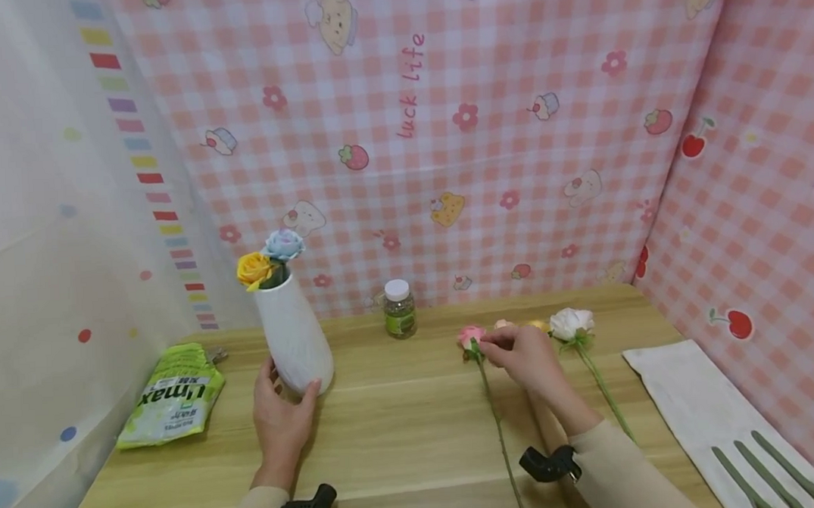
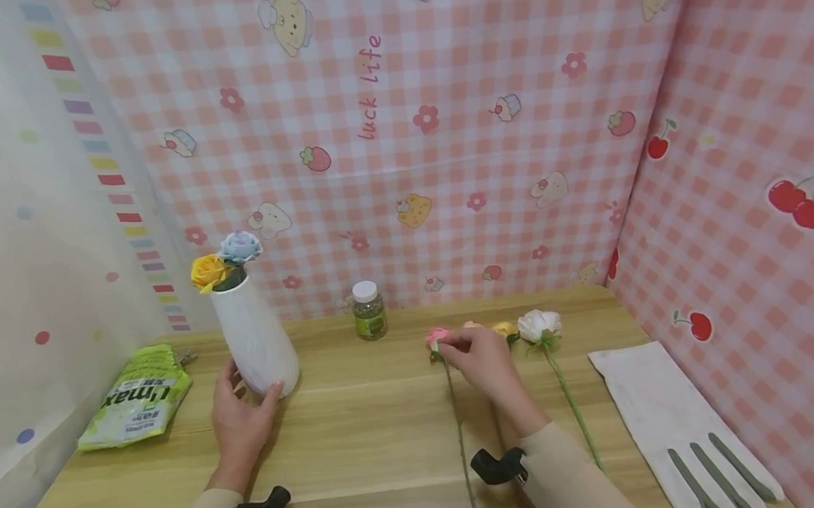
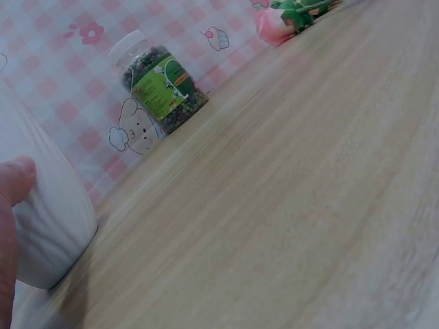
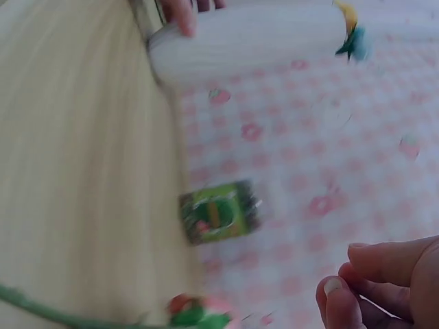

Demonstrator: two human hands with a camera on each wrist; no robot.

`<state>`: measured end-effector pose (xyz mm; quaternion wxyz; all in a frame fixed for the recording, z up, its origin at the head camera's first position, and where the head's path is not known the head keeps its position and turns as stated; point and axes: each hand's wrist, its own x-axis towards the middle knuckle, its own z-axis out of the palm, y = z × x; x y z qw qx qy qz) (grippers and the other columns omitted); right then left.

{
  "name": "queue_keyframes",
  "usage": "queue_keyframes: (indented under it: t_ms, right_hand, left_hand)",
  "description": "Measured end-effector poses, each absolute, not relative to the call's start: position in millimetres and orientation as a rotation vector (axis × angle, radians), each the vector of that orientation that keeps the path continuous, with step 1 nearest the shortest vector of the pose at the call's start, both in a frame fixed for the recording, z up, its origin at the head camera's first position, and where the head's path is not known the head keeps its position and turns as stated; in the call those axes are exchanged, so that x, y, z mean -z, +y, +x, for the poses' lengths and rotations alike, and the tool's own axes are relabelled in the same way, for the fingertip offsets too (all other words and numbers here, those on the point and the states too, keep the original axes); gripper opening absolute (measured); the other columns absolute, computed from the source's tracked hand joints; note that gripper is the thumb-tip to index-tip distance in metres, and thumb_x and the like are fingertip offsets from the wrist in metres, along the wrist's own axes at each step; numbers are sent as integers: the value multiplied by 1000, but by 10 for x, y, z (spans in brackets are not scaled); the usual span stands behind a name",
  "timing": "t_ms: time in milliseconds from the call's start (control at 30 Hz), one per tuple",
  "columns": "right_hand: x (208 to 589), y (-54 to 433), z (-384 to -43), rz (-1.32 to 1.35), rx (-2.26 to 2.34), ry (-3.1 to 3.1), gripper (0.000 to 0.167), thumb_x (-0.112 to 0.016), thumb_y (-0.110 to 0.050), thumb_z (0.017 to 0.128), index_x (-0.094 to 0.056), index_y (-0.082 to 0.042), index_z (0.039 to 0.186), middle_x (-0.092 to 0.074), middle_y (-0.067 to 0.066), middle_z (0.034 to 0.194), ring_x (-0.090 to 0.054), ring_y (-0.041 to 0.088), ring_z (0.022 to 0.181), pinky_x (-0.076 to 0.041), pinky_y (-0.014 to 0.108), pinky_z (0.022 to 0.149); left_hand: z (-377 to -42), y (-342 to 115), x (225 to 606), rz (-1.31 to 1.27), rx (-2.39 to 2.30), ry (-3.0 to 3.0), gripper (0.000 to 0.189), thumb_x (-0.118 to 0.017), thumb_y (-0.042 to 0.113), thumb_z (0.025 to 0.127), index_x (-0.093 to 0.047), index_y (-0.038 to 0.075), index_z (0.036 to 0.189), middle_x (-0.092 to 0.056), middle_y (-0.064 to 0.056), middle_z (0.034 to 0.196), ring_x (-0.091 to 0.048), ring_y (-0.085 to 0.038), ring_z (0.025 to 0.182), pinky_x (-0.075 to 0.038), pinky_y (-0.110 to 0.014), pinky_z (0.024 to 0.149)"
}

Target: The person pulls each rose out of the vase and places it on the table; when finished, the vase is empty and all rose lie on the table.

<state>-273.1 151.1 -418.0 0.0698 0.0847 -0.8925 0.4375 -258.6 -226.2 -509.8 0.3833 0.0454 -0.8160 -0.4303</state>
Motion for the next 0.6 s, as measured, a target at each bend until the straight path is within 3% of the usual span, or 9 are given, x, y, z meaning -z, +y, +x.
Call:
queue_keyframes:
  t_ms: [167,400,600]
  right_hand:
    - [3825,1348,-2691,377,-1314,-2700,28,-67,-38,90,-74,-15,105,-71,-4,93,-65,11,81,-55,29,66]
    - [3305,915,-2784,643,-1386,-2679,20,-67,-32,91,-74,-18,104,-71,-4,95,-64,11,83,-55,31,71]
    - [3054,561,-2931,678,-1552,-2696,20,-68,-31,90,-74,-19,105,-70,-5,99,-64,11,91,-55,31,77]
  left_hand:
    - [-2593,-2262,5082,113,1095,-2074,84,-86,14,71,-40,-1,141,-51,-21,130,-51,-35,116,-47,-47,88]
    - [-2623,-2295,5082,108,1080,-2080,84,-86,13,70,-41,-2,139,-52,-22,128,-51,-35,115,-47,-46,89]
    - [-2603,-2264,5106,120,1113,-2074,85,-86,13,71,-40,-1,140,-52,-21,129,-51,-34,116,-47,-46,91]
